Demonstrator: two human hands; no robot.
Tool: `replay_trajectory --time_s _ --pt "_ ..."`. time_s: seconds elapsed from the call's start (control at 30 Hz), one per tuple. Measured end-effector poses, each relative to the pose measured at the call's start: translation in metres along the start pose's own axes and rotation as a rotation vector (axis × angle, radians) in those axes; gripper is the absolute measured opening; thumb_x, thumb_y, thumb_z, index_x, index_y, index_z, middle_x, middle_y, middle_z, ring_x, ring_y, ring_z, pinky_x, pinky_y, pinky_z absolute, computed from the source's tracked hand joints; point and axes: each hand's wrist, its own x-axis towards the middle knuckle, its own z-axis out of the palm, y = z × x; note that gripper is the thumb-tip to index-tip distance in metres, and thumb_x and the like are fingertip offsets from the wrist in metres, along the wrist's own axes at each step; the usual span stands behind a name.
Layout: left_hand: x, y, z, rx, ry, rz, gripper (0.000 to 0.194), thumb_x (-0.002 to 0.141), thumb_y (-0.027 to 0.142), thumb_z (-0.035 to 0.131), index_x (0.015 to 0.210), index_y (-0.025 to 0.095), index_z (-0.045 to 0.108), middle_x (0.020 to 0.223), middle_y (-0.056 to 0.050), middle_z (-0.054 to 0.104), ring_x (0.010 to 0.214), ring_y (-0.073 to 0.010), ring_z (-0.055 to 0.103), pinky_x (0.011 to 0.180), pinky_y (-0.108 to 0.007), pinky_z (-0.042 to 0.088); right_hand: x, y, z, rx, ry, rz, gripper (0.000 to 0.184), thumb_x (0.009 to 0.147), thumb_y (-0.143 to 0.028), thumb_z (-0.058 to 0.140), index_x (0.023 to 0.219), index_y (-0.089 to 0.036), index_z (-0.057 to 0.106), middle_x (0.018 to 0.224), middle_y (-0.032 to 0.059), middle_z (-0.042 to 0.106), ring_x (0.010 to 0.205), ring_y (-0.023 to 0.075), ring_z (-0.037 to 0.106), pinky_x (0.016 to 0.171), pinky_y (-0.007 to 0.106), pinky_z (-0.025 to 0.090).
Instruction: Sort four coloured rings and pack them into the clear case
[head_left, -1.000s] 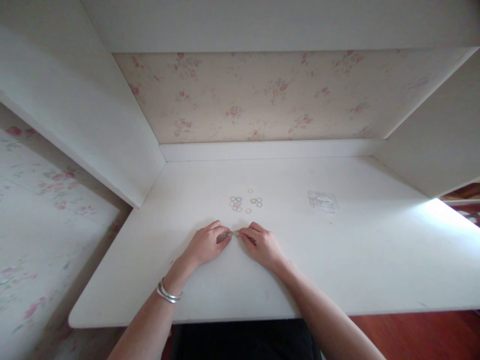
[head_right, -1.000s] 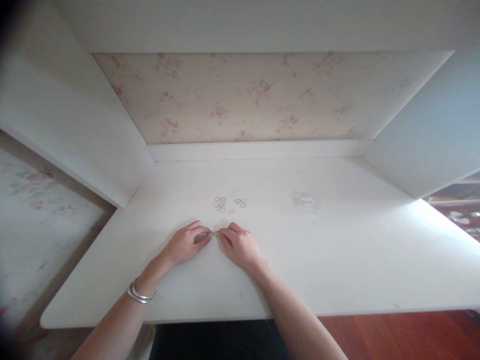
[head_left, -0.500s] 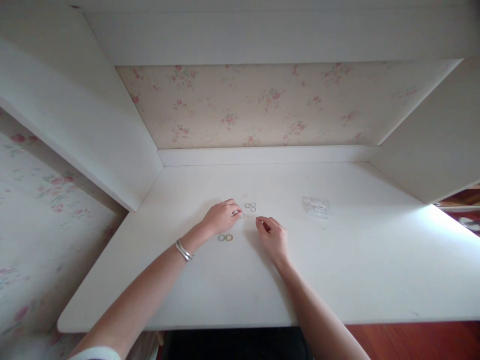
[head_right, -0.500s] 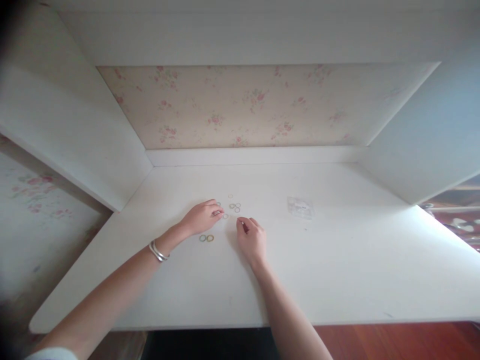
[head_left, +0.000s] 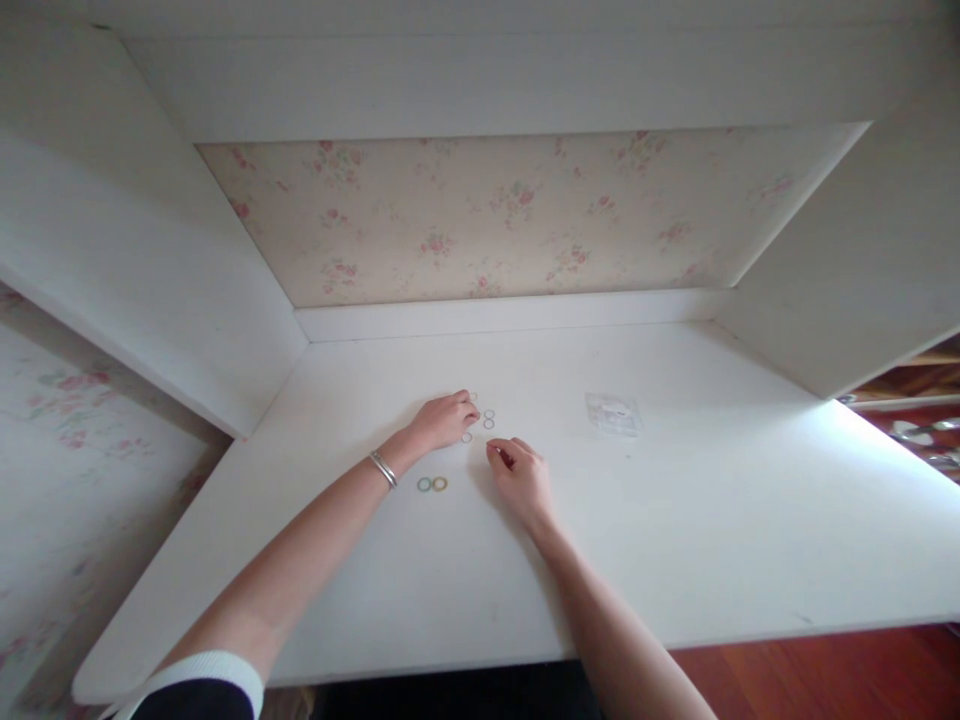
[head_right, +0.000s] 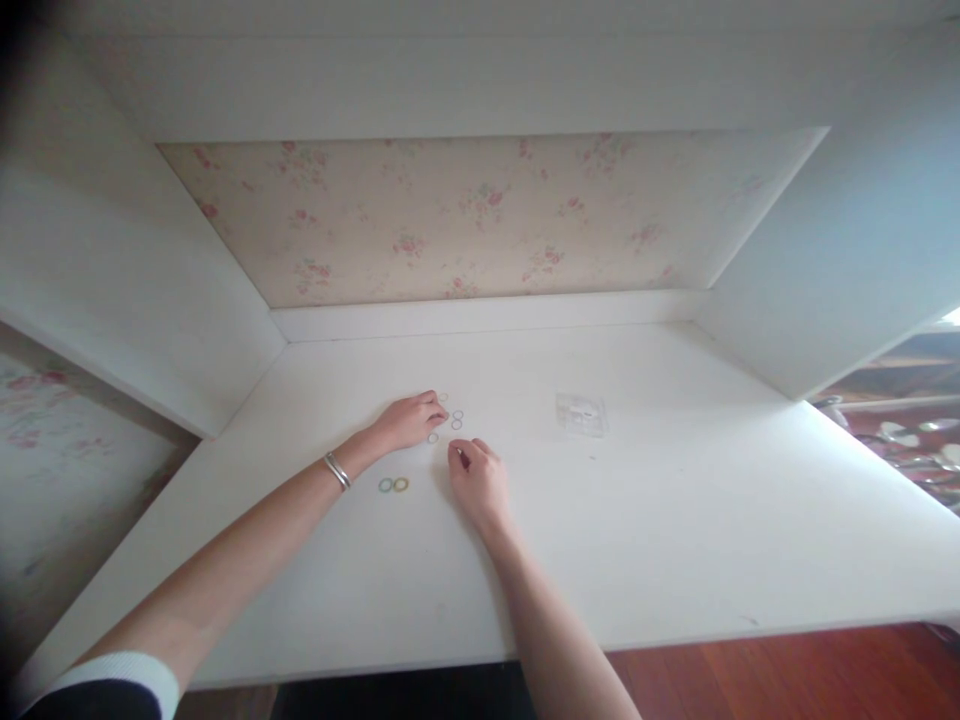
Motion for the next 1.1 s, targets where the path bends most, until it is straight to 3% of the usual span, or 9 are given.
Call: replay_trajectory --time_s 0.17,0.43,0.87,1.1 --pt "-0.001 0.001 0.002 0.008 -0.016 0.009 0.02 0.089 0.022 0.045 0.086 0.021 0.064 0.094 -0.003 0.057 0.082 -0.0142 0.059 0.073 -0.024 0.044 0.0 0.0 -0.001 -0.006 -0.027 -0.023 0.026 0.086 -0.03 0.043 0.087 -0.025 0.069 0.071 0.0003 0.06 0.061 0.0122 0.053 0.061 0.022 0.039" --pt "-0.009 -0.006 0.004 0.014 0.041 0.015 0.025 0.094 0.029 0.037 0.095 0.019 0.061 0.102 -0.003 0.055 0.085 -0.014 0.059 0.075 -0.024 0.044 0.0 -0.004 -0.002 -0.022 -0.054 -0.015 0.025 0.086 -0.029 0.044 0.086 -0.025 0.069 0.072 -0.0001 0.059 0.063 0.0116 0.053 0.062 0.022 0.039" --pt "-0.006 -0.005 0.003 0.026 -0.013 0.013 0.023 0.09 0.024 0.042 0.088 0.021 0.064 0.096 -0.003 0.057 0.081 -0.0137 0.058 0.071 -0.024 0.044 -0.001 -0.004 -0.002 -0.043 -0.095 -0.018 0.025 0.087 -0.029 0.044 0.087 -0.025 0.069 0.074 0.0002 0.06 0.064 0.0117 0.054 0.062 0.021 0.038" --pt "-0.015 -0.007 0.001 -0.108 0.16 -0.011 0.021 0.092 0.027 0.043 0.091 0.021 0.063 0.096 -0.002 0.056 0.08 -0.0132 0.059 0.076 -0.025 0.045 -0.001 -0.002 -0.001 -0.039 -0.094 -0.016 0.024 0.086 -0.029 0.045 0.087 -0.026 0.069 0.074 -0.0004 0.061 0.063 0.0114 0.054 0.063 0.021 0.039"
